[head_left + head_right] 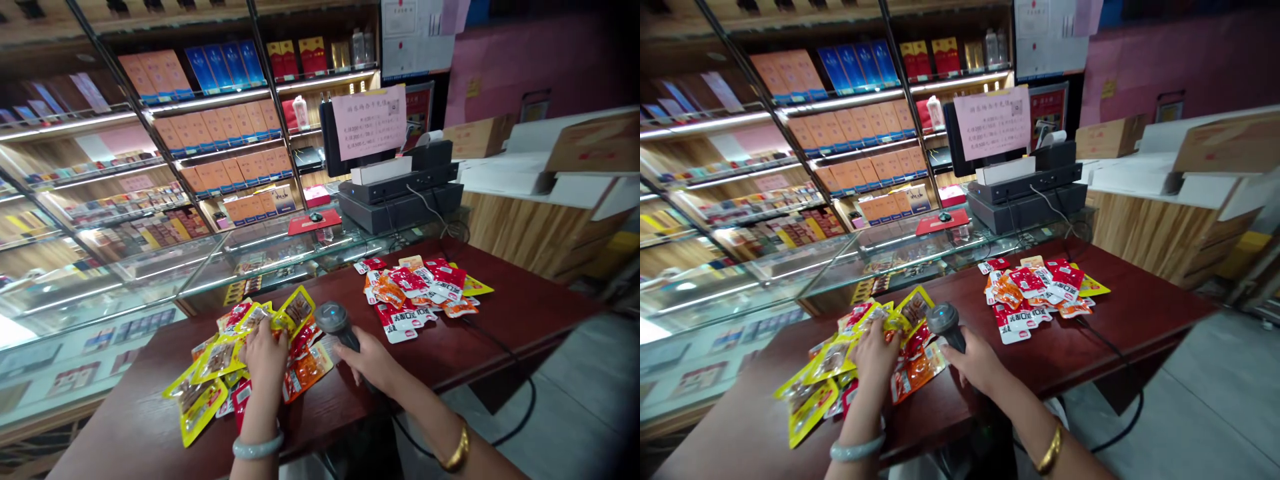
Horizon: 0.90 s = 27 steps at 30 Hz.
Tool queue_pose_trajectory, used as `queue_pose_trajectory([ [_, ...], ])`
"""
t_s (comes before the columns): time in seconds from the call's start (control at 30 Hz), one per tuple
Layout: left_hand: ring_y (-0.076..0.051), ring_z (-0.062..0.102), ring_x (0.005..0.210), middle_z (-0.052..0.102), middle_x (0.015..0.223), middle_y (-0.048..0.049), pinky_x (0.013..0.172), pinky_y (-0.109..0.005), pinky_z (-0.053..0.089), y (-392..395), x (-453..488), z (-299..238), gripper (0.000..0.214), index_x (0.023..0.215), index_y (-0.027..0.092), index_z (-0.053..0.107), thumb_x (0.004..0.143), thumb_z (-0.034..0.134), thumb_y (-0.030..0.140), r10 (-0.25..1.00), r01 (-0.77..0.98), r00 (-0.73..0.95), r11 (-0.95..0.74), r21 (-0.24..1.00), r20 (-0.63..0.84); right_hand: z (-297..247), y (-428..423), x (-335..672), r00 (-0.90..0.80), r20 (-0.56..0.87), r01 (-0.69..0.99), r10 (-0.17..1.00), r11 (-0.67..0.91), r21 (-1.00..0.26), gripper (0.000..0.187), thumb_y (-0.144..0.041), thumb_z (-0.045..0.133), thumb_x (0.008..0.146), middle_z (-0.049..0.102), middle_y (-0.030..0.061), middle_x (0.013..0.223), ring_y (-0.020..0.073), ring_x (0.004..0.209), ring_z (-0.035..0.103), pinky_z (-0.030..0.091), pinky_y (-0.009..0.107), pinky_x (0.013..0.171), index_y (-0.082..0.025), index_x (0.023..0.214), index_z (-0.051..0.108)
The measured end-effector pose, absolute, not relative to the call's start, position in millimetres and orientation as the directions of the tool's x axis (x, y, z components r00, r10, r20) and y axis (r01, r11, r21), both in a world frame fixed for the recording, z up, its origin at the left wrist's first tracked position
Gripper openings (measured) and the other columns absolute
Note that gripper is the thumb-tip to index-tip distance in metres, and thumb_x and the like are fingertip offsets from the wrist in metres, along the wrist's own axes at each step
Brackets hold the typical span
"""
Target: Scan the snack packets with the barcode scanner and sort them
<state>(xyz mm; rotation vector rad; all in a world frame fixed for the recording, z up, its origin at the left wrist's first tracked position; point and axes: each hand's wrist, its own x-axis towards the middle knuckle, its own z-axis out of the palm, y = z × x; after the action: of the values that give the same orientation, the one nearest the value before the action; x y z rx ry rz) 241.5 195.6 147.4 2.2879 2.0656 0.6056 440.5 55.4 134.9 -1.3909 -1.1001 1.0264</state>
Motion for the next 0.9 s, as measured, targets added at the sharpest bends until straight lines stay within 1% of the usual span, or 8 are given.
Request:
queue_pose_trajectory([
  [0.07,-0.037,0.07,0.115,0.077,0.112,-0.0178,0.104,-0.049,0.044,196.2,242.8,145.7,0.041,0.13,0.017,0.059,0.095,0.051,0.036,0.952,0.928,0.016,-0.129,0.35,0.307,132.9,54.5,442.6,0.228,-0.012,0.077,0.974,-0.031,-0.997,0.02,-0.039,0.069,0.09,0.051,-0.012,0.047,0.0127,0.036,0.052,0.041,0.021,0.039,-0.023,0.096,0.057],
  [0.17,-0.03,0.074,0.092,0.077,0.095,-0.0099,0.087,-0.041,0.05,199.0,239.8,140.8,0.03,0.116,0.021,0.06,0.091,0.054,0.035,0.949,0.795,-0.059,-0.143,0.59,0.31,133.1,50.7,445.2,0.241,0.007,0.04,0.971,-0.003,-0.999,0.025,-0.045,0.068,0.09,0.051,-0.0116,0.049,0.0125,0.036,0.051,0.041,0.022,0.039,-0.024,0.096,0.056],
  [0.27,-0.024,0.07,0.071,0.072,0.078,-0.0013,0.066,-0.032,0.049,202.8,235.4,136.1,0.025,0.103,0.024,0.057,0.083,0.061,0.039,0.964,0.555,-0.124,-0.13,0.822,0.237,136.2,44.6,446.0,0.243,0.035,0.023,0.969,0.03,-0.999,0.029,-0.049,0.068,0.088,0.052,-0.0107,0.054,0.0118,0.037,0.051,0.042,0.022,0.04,-0.023,0.095,0.056],
  [0.37,-0.019,0.063,0.055,0.068,0.068,0.004,0.056,-0.028,0.044,204.0,234.8,134.7,0.033,0.1,0.025,0.055,0.075,0.067,0.045,0.977,0.325,-0.137,-0.112,0.939,0.164,139.6,38.9,443.9,0.234,0.061,0.027,0.97,0.056,-0.998,0.032,-0.051,0.069,0.087,0.056,-0.0079,0.062,0.0107,0.039,0.051,0.044,0.023,0.042,-0.023,0.096,0.058],
  [0.47,-0.018,0.064,0.055,0.07,0.069,0.0038,0.055,-0.027,0.045,201.5,238.2,135.9,0.042,0.103,0.024,0.057,0.067,0.072,0.042,0.986,0.116,-0.122,-0.1,0.988,0.114,141.4,37.1,439.4,0.236,0.081,0.043,0.968,0.073,-0.996,0.033,-0.052,0.071,0.088,0.061,-0.0055,0.066,0.0117,0.041,0.053,0.044,0.024,0.043,-0.023,0.099,0.061],
  [0.57,-0.019,0.068,0.061,0.07,0.069,0.0027,0.059,-0.027,0.049,196.7,242.1,137.6,0.049,0.104,0.022,0.057,0.062,0.077,0.037,0.99,-0.027,-0.121,-0.073,0.997,0.069,141.1,39.6,434.1,0.251,0.101,0.069,0.963,0.086,-0.994,0.031,-0.051,0.072,0.089,0.062,-0.0052,0.063,0.0133,0.043,0.053,0.044,0.025,0.045,-0.023,0.099,0.063],
  [0.77,-0.022,0.072,0.067,0.067,0.064,0.0044,0.064,-0.03,0.055,187.7,244.1,140.3,0.047,0.094,0.023,0.054,0.058,0.081,0.036,0.997,-0.106,-0.077,-0.027,0.994,0.019,137.6,45.5,427.4,0.222,0.12,0.037,0.968,0.114,-0.993,0.029,-0.051,0.067,0.091,0.057,-0.0067,0.063,0.0131,0.042,0.052,0.043,0.025,0.045,-0.024,0.1,0.061],
  [0.9,-0.018,0.067,0.058,0.059,0.056,0.0088,0.057,-0.026,0.05,185.8,243.2,138.5,0.045,0.091,0.024,0.054,0.057,0.082,0.033,0.997,-0.12,-0.08,-0.024,0.993,0.015,139.2,45.6,427.3,0.226,0.108,0.027,0.968,0.104,-0.994,0.03,-0.051,0.07,0.091,0.053,-0.0083,0.056,0.0146,0.042,0.052,0.042,0.026,0.045,-0.024,0.101,0.062],
])
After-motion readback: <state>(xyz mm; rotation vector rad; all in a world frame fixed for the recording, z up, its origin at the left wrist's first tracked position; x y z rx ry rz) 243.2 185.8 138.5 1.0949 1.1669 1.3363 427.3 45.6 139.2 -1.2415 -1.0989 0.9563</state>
